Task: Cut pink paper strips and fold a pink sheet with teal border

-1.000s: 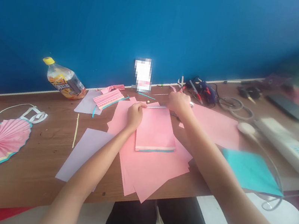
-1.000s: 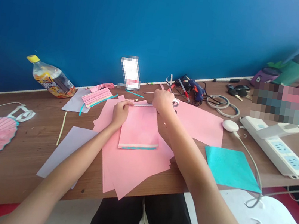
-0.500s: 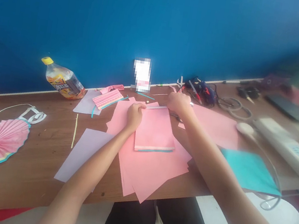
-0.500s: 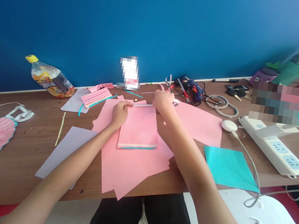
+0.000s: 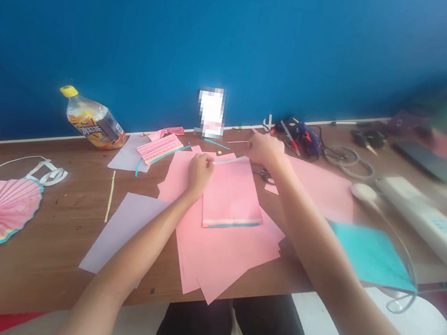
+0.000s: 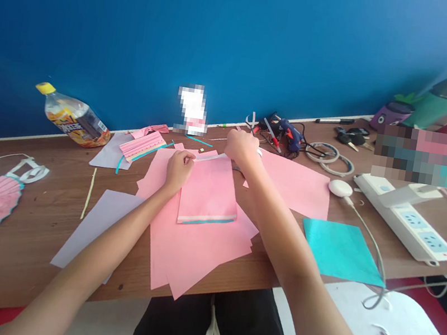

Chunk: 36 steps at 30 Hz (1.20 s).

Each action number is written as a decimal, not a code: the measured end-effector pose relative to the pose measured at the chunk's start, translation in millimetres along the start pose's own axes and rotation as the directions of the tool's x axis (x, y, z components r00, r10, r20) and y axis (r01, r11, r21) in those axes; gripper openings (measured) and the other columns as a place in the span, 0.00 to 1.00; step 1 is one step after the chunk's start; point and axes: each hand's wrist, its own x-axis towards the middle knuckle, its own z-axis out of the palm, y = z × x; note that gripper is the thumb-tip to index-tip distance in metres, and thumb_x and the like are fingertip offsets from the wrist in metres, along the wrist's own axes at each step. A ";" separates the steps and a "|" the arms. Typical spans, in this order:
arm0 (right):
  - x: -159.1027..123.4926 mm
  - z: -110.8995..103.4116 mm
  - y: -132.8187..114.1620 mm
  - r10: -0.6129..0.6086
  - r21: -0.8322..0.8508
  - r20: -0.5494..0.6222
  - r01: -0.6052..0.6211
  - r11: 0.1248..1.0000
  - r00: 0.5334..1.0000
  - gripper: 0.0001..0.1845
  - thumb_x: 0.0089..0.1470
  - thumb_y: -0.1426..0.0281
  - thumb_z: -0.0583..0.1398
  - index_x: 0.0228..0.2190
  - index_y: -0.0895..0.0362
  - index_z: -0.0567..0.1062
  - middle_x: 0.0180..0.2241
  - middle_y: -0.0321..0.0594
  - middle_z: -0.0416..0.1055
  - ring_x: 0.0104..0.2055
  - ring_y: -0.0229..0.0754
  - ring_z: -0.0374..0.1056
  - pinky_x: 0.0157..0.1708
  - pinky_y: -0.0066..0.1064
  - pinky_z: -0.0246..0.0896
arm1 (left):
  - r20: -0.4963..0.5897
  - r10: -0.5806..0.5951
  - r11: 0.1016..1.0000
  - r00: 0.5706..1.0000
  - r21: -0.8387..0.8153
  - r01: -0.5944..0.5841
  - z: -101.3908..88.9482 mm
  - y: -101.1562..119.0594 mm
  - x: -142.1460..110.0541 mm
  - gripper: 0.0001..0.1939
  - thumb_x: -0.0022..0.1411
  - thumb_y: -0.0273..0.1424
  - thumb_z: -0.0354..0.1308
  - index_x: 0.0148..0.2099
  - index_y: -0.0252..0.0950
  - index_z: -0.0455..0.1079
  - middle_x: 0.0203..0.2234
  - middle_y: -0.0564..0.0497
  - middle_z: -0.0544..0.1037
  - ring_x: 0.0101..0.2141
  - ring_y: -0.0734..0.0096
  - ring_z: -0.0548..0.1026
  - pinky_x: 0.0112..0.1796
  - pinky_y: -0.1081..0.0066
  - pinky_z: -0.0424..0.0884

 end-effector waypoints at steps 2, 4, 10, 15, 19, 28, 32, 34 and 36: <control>0.1 -0.4 1.7 0.000 -0.001 -0.016 0.000 1.000 1.000 0.23 0.49 0.74 0.59 0.49 0.57 0.74 0.47 0.52 0.73 0.49 0.54 0.70 0.46 0.40 0.66 | 0.008 0.006 1.000 1.000 0.009 -0.006 0.7 -1.5 0.4 0.10 0.54 0.21 0.50 0.34 0.36 0.72 0.33 0.48 0.75 0.39 0.65 0.73 0.44 0.66 0.68; 0.5 -0.3 3.0 -0.001 0.000 -0.019 0.001 1.000 1.000 0.23 0.49 0.73 0.59 0.48 0.57 0.74 0.47 0.53 0.73 0.49 0.54 0.70 0.46 0.41 0.66 | 0.014 0.010 1.000 1.000 0.016 -0.010 0.9 -2.7 0.4 0.10 0.55 0.21 0.50 0.35 0.36 0.72 0.34 0.47 0.75 0.39 0.64 0.72 0.45 0.65 0.68; 4.8 5.4 5.8 0.011 0.011 -0.022 -0.010 1.000 1.000 0.23 0.49 0.73 0.60 0.49 0.58 0.74 0.46 0.53 0.73 0.48 0.54 0.70 0.45 0.40 0.66 | -0.004 0.100 0.979 0.995 0.179 -0.098 -2.7 4.3 -6.7 0.14 0.58 0.19 0.49 0.39 0.38 0.73 0.45 0.43 0.71 0.50 0.57 0.66 0.51 0.59 0.64; 8.6 10.6 7.7 0.015 0.004 -0.024 -0.015 1.000 1.000 0.23 0.48 0.73 0.60 0.48 0.58 0.74 0.45 0.54 0.73 0.49 0.55 0.70 0.45 0.41 0.66 | 0.198 0.289 0.907 0.936 0.256 -0.334 -3.7 9.7 -12.3 0.18 0.60 0.18 0.45 0.43 0.38 0.73 0.46 0.44 0.70 0.50 0.58 0.65 0.51 0.60 0.62; 8.4 10.6 7.3 0.013 -0.010 -0.007 -0.013 1.000 1.000 0.24 0.48 0.72 0.61 0.49 0.58 0.73 0.46 0.55 0.73 0.49 0.55 0.70 0.45 0.41 0.66 | 0.300 0.332 0.886 0.894 0.226 -0.405 -3.4 8.6 -11.8 0.17 0.61 0.18 0.45 0.43 0.37 0.73 0.41 0.43 0.72 0.46 0.58 0.67 0.49 0.61 0.62; 7.0 8.1 5.8 0.008 -0.022 0.019 -0.007 1.000 1.000 0.25 0.46 0.73 0.61 0.48 0.57 0.74 0.45 0.53 0.74 0.48 0.55 0.71 0.44 0.41 0.66 | 0.324 0.290 0.809 0.901 0.421 -0.411 0.1 17.8 -19.2 0.16 0.63 0.20 0.43 0.46 0.33 0.70 0.43 0.38 0.72 0.47 0.55 0.67 0.46 0.60 0.64; 7.3 7.4 7.4 0.004 -0.020 -0.034 -0.005 1.000 0.999 0.25 0.45 0.73 0.61 0.48 0.58 0.75 0.46 0.54 0.74 0.48 0.55 0.71 0.43 0.40 0.67 | 0.333 0.274 0.847 0.902 0.362 -0.390 -0.5 18.8 -20.7 0.19 0.61 0.16 0.42 0.47 0.34 0.69 0.46 0.39 0.71 0.49 0.56 0.67 0.49 0.60 0.64; 5.9 5.6 7.3 -0.004 -0.020 -0.041 0.003 1.000 0.999 0.25 0.45 0.73 0.61 0.48 0.58 0.75 0.45 0.53 0.74 0.48 0.55 0.71 0.43 0.39 0.67 | 0.353 0.299 0.864 0.887 0.295 -0.409 -0.2 17.8 -20.2 0.20 0.61 0.15 0.40 0.47 0.34 0.68 0.48 0.40 0.71 0.51 0.57 0.66 0.50 0.61 0.64; 3.5 3.1 6.5 -0.011 -0.022 -0.044 0.010 1.000 0.999 0.25 0.44 0.72 0.62 0.48 0.58 0.75 0.45 0.53 0.74 0.48 0.55 0.71 0.43 0.39 0.67 | 0.376 0.334 0.868 0.864 0.234 -0.437 0.9 16.0 -19.0 0.20 0.60 0.15 0.39 0.47 0.33 0.67 0.49 0.41 0.70 0.53 0.59 0.65 0.51 0.63 0.64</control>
